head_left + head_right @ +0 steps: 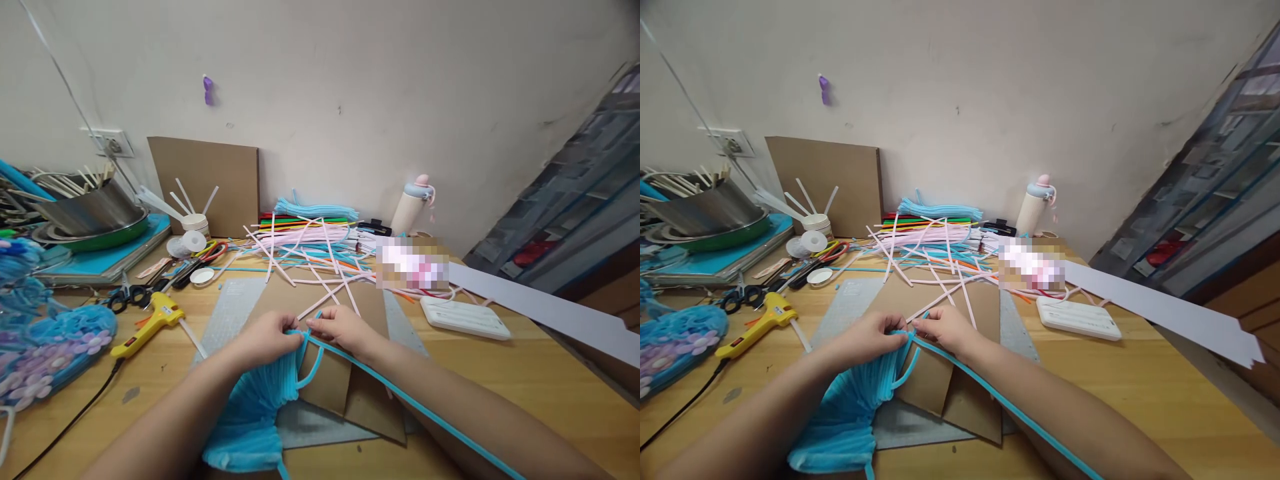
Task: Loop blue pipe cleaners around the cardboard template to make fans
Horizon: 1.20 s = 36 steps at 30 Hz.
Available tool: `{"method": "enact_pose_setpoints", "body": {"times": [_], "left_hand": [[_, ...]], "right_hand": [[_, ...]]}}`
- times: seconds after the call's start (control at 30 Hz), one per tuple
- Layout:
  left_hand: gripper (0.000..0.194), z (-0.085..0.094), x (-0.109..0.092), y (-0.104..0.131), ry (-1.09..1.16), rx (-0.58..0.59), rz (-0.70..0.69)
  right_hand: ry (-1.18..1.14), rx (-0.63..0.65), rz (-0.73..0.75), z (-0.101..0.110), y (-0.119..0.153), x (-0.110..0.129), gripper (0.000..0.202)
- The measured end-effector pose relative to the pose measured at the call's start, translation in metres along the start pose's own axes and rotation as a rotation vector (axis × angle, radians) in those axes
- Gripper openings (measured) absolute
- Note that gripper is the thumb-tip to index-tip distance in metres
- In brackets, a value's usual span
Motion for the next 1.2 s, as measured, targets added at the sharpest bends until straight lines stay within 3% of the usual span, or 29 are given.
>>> {"method": "enact_pose_setpoints", "body": {"times": [0.1, 0.17, 0.33, 0.43, 0.8, 0.93, 1.03, 1.13, 1.2], "left_hand": [[0.022, -0.002, -0.008, -0.003, -0.072, -0.138, -0.046], [0.022, -0.005, -0.012, -0.005, -0.049, -0.167, -0.086], [0.021, -0.010, -0.008, -0.012, 0.069, -0.175, -0.068], [0.026, -0.011, -0.003, -0.015, 0.110, -0.123, -0.018], [0.031, -0.009, 0.005, -0.009, -0.023, -0.120, 0.048], [0.030, -0.008, 0.009, -0.007, -0.021, -0.137, 0.041], [0.027, -0.007, 0.009, -0.006, 0.001, -0.127, 0.031], [0.025, -0.005, 0.006, -0.003, 0.003, -0.146, 0.029], [0.023, -0.004, 0.004, -0.002, -0.011, -0.169, 0.034]], "right_hand": [[0.000, -0.020, -0.002, 0.006, -0.008, -0.009, 0.036], [-0.001, -0.022, -0.008, 0.009, -0.012, -0.014, 0.038], [0.037, -0.018, 0.021, 0.011, -0.014, -0.014, 0.040], [0.061, 0.006, 0.040, 0.008, -0.013, -0.010, 0.038], [0.320, 0.034, 0.111, 0.001, -0.008, -0.007, 0.027], [0.386, 0.000, 0.071, 0.012, -0.005, 0.009, 0.026], [0.605, -0.082, 0.248, 0.029, -0.015, 0.034, 0.031], [0.802, -0.230, 0.450, 0.047, -0.044, 0.062, 0.024], [1.014, -0.274, 0.406, 0.058, -0.072, 0.073, 0.037]]}}
Point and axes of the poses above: each hand's wrist, its own y-axis away from the middle knuckle, its own z-axis out of the back of the hand, x = y × z, the point moved 2 cm from there along -y, towards the middle knuckle, and after that the axes turned 7 degrees about -y, right-handed, at the moved point
